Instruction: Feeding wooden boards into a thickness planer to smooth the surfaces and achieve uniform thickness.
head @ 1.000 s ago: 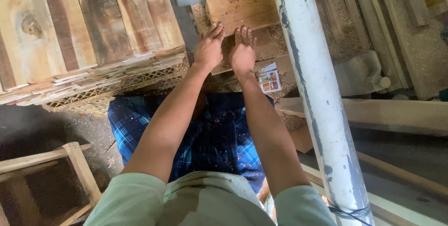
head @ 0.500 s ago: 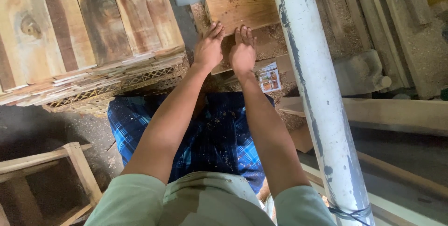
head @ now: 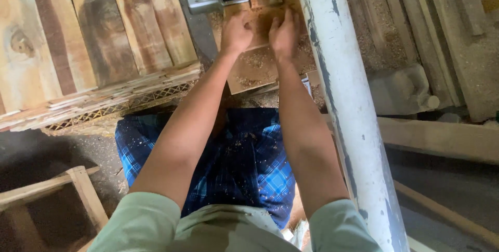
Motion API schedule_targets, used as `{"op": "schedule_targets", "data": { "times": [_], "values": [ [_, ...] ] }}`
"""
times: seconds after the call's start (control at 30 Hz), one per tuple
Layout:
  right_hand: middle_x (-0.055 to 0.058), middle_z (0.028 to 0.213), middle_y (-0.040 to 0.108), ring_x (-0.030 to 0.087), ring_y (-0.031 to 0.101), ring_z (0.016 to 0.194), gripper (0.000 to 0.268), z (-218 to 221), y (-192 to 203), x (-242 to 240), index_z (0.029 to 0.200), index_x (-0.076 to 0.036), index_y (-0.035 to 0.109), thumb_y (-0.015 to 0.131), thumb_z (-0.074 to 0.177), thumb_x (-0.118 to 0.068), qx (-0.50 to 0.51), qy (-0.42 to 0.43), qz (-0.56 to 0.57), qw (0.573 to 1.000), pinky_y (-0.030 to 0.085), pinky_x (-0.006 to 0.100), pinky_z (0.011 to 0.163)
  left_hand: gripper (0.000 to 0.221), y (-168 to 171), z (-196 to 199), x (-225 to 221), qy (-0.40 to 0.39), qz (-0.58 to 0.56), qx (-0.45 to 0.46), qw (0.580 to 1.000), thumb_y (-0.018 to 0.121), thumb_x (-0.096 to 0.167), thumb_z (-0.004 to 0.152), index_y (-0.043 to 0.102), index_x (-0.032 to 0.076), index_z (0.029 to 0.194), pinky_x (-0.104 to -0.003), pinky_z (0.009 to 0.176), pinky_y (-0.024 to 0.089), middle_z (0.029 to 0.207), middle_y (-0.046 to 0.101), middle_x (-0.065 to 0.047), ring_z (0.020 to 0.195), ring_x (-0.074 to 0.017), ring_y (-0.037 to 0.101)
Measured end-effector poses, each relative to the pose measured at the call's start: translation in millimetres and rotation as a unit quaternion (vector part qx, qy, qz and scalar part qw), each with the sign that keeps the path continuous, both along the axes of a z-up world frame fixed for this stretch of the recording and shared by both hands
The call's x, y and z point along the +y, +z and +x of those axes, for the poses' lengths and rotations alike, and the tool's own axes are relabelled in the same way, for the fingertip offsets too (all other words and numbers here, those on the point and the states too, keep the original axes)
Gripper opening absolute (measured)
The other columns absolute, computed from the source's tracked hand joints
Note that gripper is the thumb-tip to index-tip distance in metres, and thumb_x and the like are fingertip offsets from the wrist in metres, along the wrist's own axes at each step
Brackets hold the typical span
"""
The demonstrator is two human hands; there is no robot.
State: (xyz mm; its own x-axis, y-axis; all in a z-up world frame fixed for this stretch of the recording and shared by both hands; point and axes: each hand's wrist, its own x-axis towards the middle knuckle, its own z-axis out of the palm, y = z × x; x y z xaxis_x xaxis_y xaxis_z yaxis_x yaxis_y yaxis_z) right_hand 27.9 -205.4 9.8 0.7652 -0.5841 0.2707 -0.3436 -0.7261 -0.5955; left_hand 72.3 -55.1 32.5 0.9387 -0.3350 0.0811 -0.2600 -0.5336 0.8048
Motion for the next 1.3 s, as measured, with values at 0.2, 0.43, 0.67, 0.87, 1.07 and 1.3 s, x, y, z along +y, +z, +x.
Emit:
{"op": "schedule_targets", "data": {
  "times": [0.2,0.43,0.67,0.87,1.07,1.3],
  "values": [
    [0.018,0.157,0.042,0.040,0.037,0.145,0.058,40,1,-15,0.154,-0.009,0.038,0.062,0.102,-0.019,0.075,0.034,0.061,0.995,0.033,0.054,0.121,0.054,-13,33,-33,-0.025,-0.046,0.105,0.993,0.057,0.004,0.094,0.047,0.012,0.147,-0.037,0.095,0.059,0.143,0.058,-0.010,0.119,-0.0261,0.067],
    [0.011,0.152,0.053,0.036,0.035,0.145,0.053,33,-14,-7,0.149,-0.017,0.049,0.062,0.098,-0.018,0.036,0.049,-0.036,0.997,0.028,0.053,0.122,0.046,0,20,-44,0.027,-0.007,0.158,0.987,0.057,0.021,0.092,0.059,0.018,0.138,-0.030,0.077,0.063,0.130,0.070,-0.005,0.088,-0.0132,0.074],
    [0.018,0.140,0.061,0.053,0.035,0.136,0.036,13,4,8,0.126,-0.007,0.069,0.054,0.097,-0.022,0.040,0.021,0.059,0.997,0.030,0.062,0.114,0.043,-13,13,-39,0.048,-0.066,0.161,0.983,0.065,0.019,0.094,0.063,0.010,0.135,-0.025,0.099,0.058,0.137,0.066,-0.007,0.106,-0.0171,0.077],
    [0.018,0.138,0.061,0.049,0.038,0.130,0.034,-10,2,12,0.120,-0.003,0.069,0.053,0.099,-0.024,0.031,0.038,0.027,0.998,0.045,0.063,0.101,0.040,-19,-4,-32,0.031,-0.062,0.131,0.989,0.063,0.018,0.094,0.066,0.007,0.132,-0.027,0.115,0.042,0.136,0.066,-0.011,0.127,-0.0277,0.064],
    [0.015,0.151,0.051,0.048,0.034,0.136,0.048,-31,3,22,0.143,-0.008,0.057,0.050,0.103,-0.034,0.083,0.026,0.024,0.996,0.045,0.064,0.106,0.047,-10,-29,-22,0.023,-0.047,0.168,0.984,0.064,0.021,0.097,0.057,0.008,0.142,-0.029,0.110,0.049,0.148,0.056,-0.008,0.130,-0.0214,0.063],
    [0.017,0.144,0.058,0.045,0.053,0.131,0.045,-45,-29,25,0.140,-0.012,0.062,0.060,0.101,-0.034,0.048,-0.016,-0.026,0.998,0.040,0.052,0.115,0.042,11,-77,-4,0.032,-0.119,0.130,0.984,0.069,0.022,0.093,0.068,0.002,0.130,-0.046,0.110,0.047,0.127,0.070,-0.021,0.126,-0.0344,0.062]
  ]
}}
